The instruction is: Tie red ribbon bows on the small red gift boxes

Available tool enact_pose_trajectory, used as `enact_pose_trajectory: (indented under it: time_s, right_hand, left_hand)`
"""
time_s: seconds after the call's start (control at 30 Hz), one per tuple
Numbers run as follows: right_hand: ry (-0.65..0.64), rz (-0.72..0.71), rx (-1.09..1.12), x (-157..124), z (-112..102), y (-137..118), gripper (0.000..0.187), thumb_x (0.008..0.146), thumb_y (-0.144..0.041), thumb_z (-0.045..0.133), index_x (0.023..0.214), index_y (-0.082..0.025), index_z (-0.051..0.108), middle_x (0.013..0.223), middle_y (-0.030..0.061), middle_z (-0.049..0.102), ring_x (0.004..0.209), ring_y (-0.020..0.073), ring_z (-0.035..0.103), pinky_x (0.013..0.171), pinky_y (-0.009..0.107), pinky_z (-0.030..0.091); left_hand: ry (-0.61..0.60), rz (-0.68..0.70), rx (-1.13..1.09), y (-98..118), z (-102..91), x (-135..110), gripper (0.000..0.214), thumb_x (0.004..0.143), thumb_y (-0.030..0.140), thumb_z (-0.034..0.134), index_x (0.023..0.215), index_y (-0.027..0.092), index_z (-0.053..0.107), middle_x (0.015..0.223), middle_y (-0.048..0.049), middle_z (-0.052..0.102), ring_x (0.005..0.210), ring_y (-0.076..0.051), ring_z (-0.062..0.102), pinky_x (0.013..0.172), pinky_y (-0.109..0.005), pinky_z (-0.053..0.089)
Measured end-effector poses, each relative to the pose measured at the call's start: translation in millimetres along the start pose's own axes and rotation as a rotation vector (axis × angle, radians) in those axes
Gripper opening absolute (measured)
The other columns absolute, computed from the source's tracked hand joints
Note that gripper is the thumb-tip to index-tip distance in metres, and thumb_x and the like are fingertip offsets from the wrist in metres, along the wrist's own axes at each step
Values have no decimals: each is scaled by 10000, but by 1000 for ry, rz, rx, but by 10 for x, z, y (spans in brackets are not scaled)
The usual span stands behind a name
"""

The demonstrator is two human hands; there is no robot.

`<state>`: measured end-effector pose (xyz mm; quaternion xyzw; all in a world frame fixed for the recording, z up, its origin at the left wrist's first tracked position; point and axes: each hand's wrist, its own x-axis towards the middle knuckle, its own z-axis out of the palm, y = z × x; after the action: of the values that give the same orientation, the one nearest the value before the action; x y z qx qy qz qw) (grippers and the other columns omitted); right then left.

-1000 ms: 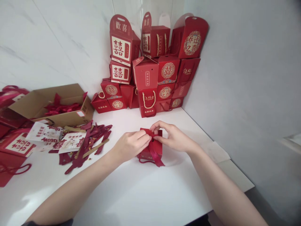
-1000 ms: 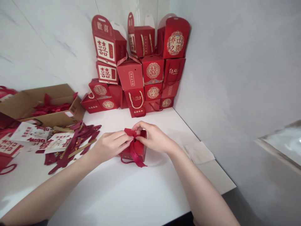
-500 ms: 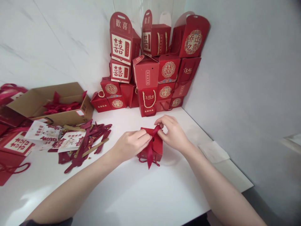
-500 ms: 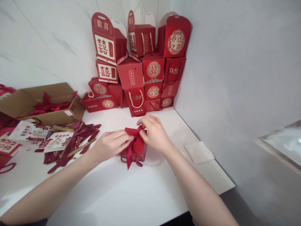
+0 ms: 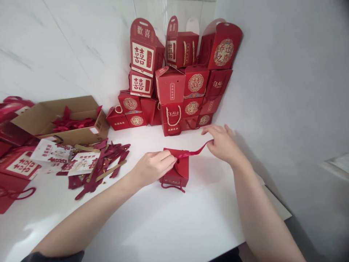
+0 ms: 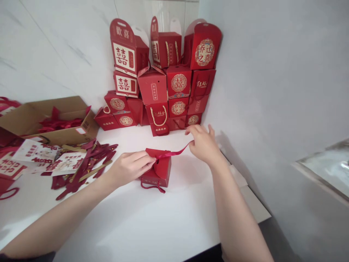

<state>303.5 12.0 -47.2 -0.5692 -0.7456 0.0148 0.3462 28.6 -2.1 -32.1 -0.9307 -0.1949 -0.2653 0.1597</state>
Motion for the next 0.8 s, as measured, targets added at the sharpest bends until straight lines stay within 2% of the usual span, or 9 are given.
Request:
enact_pose_trajectory:
  time_s: [0.1, 0.17, 0.27, 0.33, 0.43, 0.5, 0.6, 0.7, 0.8]
  right_hand:
    - [-369, -49, 453, 14, -19, 6, 386, 799, -128, 437, 1146, -241, 563, 1255, 52, 587, 1191, 231, 525, 1025, 475, 374]
    - [-440, -5, 690, 16, 41, -58, 291, 907, -236, 356, 1075, -222, 594, 1222, 58, 606, 1170, 208, 547, 1002, 428, 411]
    - [-449, 175, 759, 6, 171, -136, 402, 959, -454, 314, 894, -189, 609, 956, 58, 670, 916, 190, 637, 891, 379, 467]
    - [-546, 300, 724, -4, 227, -155, 505, 933, -570, 322, 789, -179, 608, 781, 44, 658, 754, 179, 629, 807, 354, 471]
    - [-729, 324, 811, -8, 223, -190, 611, 918, -633, 276, 672, -177, 599, 646, 22, 603, 629, 154, 559, 741, 328, 440]
    - [-746, 303, 872, -5, 182, -245, 613, 916, -634, 287, 644, -181, 597, 537, -19, 504, 538, 127, 464, 684, 305, 409]
    - [-683, 337, 900, -1, 118, -351, 553, 890, -628, 386, 632, -185, 594, 465, -67, 325, 472, 105, 317, 597, 283, 340]
    - [-633, 305, 939, -8, 96, -427, 506, 864, -598, 474, 594, -183, 580, 519, -51, 375, 514, 105, 324, 597, 283, 319]
    - [-648, 269, 980, -20, 118, -457, 410, 823, -533, 585, 613, -183, 619, 605, -23, 516, 591, 118, 421, 658, 289, 359]
  left_hand:
    - [16, 7, -7, -11, -8, 4, 209, 937, 174, 425, 880, 167, 627, 779, -12, 640, 681, -88, 625, 618, -186, 517]
    - [19, 16, -7, -14, -18, 7, 199, 933, 165, 430, 887, 168, 623, 782, -13, 643, 685, -91, 629, 618, -188, 517]
    - [19, 49, 7, -8, -33, 8, 175, 918, 132, 441, 895, 166, 612, 780, -15, 642, 690, -100, 631, 611, -197, 515]
    - [17, 75, 32, -2, -37, 6, 162, 906, 109, 449, 902, 160, 602, 779, -20, 642, 700, -109, 635, 610, -207, 513]
    - [14, 93, 79, -1, -34, 0, 156, 900, 95, 450, 912, 157, 592, 780, -20, 645, 703, -113, 637, 604, -216, 506]
    - [11, 99, 107, -9, -31, -4, 147, 896, 92, 459, 920, 157, 589, 782, -16, 648, 699, -112, 637, 601, -219, 503]
    - [11, 115, 125, -24, -28, -10, 114, 879, 89, 502, 927, 146, 588, 786, -13, 658, 704, -115, 641, 603, -225, 505]
    - [18, 126, 98, -26, -24, -11, 100, 872, 91, 523, 919, 138, 597, 794, -19, 667, 723, -123, 648, 606, -227, 503]
    - [25, 73, 26, -19, -24, 7, 102, 885, 118, 518, 903, 144, 615, 821, -24, 677, 737, -122, 648, 619, -225, 501]
